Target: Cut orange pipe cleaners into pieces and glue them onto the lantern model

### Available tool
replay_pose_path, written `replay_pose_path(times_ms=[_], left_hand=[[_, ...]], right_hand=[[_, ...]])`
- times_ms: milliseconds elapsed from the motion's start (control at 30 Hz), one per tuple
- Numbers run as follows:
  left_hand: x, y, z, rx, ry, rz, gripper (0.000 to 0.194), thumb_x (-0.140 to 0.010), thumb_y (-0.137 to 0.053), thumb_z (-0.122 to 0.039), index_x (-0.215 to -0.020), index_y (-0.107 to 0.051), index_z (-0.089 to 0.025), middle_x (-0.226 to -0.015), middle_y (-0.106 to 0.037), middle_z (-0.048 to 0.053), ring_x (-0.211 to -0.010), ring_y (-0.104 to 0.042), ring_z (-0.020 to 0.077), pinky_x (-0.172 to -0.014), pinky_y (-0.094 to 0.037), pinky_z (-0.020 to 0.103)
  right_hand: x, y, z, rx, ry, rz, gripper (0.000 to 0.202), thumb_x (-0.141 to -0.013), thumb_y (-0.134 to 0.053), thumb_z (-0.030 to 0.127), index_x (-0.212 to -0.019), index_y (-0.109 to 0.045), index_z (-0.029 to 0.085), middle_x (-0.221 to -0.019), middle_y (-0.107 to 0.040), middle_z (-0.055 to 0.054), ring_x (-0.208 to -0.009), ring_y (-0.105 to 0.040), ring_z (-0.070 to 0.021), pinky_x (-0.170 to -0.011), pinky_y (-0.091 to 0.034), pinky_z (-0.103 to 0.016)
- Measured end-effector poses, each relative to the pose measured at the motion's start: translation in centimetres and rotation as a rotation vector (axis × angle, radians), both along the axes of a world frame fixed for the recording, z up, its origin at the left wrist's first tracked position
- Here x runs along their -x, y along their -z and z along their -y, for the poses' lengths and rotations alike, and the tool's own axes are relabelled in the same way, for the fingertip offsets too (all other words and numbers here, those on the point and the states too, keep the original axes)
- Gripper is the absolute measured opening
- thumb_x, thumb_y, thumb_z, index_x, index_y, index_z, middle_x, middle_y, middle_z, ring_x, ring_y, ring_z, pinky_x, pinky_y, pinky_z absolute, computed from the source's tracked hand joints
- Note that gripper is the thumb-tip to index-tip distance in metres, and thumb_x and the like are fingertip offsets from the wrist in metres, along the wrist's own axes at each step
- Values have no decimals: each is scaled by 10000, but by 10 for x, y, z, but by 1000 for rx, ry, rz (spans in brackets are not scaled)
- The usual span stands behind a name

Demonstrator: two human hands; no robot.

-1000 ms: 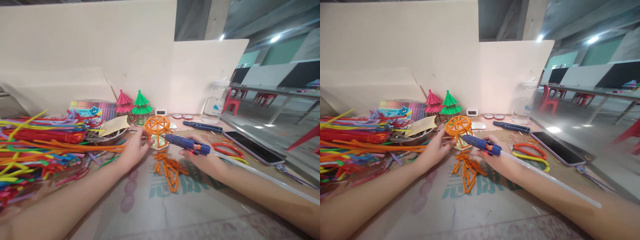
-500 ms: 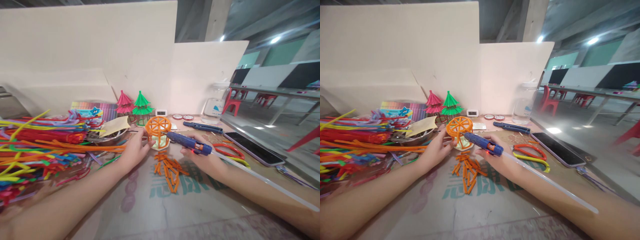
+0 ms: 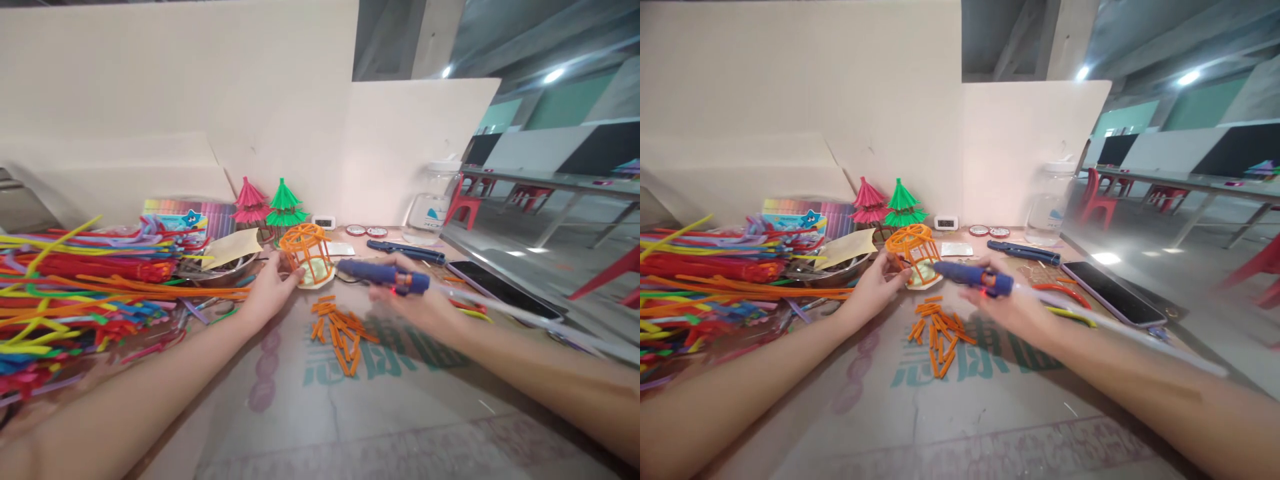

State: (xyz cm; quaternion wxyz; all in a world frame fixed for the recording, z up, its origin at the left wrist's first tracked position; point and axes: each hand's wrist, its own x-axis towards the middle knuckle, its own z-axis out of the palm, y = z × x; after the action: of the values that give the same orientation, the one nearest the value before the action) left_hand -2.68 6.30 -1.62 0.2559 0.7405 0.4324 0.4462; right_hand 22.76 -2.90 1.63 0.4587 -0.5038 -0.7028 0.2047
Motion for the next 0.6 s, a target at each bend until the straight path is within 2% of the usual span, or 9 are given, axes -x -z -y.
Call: replay_pose_path(times_ms=[67, 133, 200, 233, 333, 400, 500, 600], left_hand=[[0, 0, -1, 2, 4, -8, 284, -838, -594, -421, -961, -493, -185, -1010, -649, 82, -927, -645, 219, -793, -535, 359], [0, 0, -2, -9, -1, -26, 287, -836, -599, -421, -961, -491, -187, -1017, -637, 77, -933, -642, 217, -800, -533, 359], [-1, 0, -1, -5, -6, -33, 293, -835, -600, -422, -973, -498, -184, -1028, -631, 74, -925, -643, 212, -824, -530, 369], [-1, 0, -1, 1, -7, -32, 295, -836, -599, -423, -977, -502, -183, -1024, -631, 70, -917, -643, 209, -832, -529, 372], [-1, -1, 0, 14, -5, -19, 291, -839, -596, -421, -985, -508, -185, -1016, -636, 61, -909, -642, 203, -846, -528, 371], [-1, -2, 1, 15, -5, -15, 285, -839, -597, -414, -984, -510, -185, -1020, -636, 61, -910, -641, 203, -845, -529, 369], [-1, -2, 1, 10, -4, -26, 280, -839, -596, -413, -976, -516, -182, -999, -638, 61, -917, -638, 209, -842, -529, 373], [-2, -2, 0, 16, -17, -18, 289, -828, -614, -413, -970, -513, -182, -1003, -645, 63, -914, -646, 215, -835, -529, 375]], right_hand=[[-8, -15, -14, -53, 57, 27, 246, -868, -573, 450, -879, -599, 205, -757, -682, -34, -716, -631, -185, -621, -480, -290], [-15, -30, -40, -30, 60, 101, 367, -914, -490, 492, -805, -656, 182, -811, -699, -71, -755, -639, -191, -576, -461, -266], [-19, -39, -75, 84, 60, 149, 391, -905, -509, 496, -827, -696, 162, -839, -718, -89, -735, -647, -184, -574, -465, -257], [-20, -40, -93, 129, 83, 184, 330, -880, -569, 457, -863, -704, 157, -859, -726, -87, -738, -651, -179, -592, -473, -254], [-19, -29, -140, 179, 155, 296, 230, -840, -655, 366, -898, -708, 150, -891, -734, -69, -751, -649, -149, -676, -488, -231], [-16, -14, -159, 218, 186, 331, 238, -825, -671, 358, -885, -712, 131, -846, -734, -76, -710, -647, -157, -656, -490, -242], [-16, 5, -171, 248, 211, 387, 283, -779, -715, 369, -916, -717, 121, -825, -735, -76, -705, -656, -180, -649, -491, -256], [-22, 12, -172, 238, 200, 439, 358, -799, -691, 405, -1044, -701, 144, -947, -742, -69, -820, -670, -188, -724, -491, -253]])
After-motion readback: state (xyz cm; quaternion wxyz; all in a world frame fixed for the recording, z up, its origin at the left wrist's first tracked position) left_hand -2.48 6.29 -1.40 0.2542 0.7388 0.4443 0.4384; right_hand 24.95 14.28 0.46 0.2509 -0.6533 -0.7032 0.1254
